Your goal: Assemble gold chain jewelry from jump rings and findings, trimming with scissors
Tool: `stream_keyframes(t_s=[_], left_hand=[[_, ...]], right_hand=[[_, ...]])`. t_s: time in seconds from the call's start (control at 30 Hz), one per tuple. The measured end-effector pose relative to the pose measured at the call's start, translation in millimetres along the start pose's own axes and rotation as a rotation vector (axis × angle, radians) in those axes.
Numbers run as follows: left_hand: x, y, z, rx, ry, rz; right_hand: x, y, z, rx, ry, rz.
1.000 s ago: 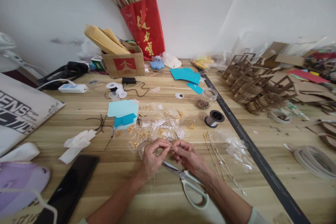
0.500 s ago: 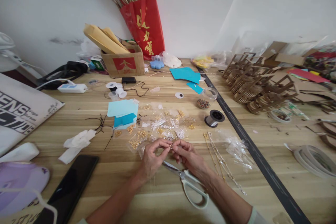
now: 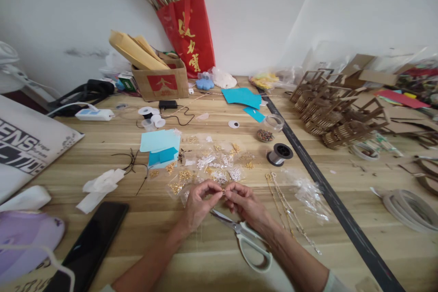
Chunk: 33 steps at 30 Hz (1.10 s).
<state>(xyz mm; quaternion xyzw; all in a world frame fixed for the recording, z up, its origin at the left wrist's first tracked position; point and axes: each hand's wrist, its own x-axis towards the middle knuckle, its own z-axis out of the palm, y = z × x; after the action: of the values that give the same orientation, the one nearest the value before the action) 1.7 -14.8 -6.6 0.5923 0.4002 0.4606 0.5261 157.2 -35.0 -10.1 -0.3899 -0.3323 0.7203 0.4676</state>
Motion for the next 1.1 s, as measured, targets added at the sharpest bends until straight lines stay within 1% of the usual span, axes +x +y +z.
stream_keyframes(t_s=[0.17,0.47,0.73,0.93,1.1], left_hand=[[0.4,0.9,-0.2,-0.027,-0.007,-0.050],[-0.3,0.9,-0.3,-0.053,-0.022,-0.071],[0.9,1.6,-1.1,-0.084,-0.026,-0.144],[1.3,2.6,-0.7,-0.111,-0.025,-0.195],[1.7,1.7,-0.9,-0.142,-0.006,-0.257]], right_hand=[[0.4,0.9,-0.1,0.007,-0.006,0.007],[0.4,2.5,-1.9,0.021,-0.021,-0.001],[0.8,3.7,-1.7,0.016,-0.014,-0.023],[2.3,5.5,-3.4,0.040,-0.009,0.000],[1.7,5.2,-3.0,-0.033,0.014,-0.055]])
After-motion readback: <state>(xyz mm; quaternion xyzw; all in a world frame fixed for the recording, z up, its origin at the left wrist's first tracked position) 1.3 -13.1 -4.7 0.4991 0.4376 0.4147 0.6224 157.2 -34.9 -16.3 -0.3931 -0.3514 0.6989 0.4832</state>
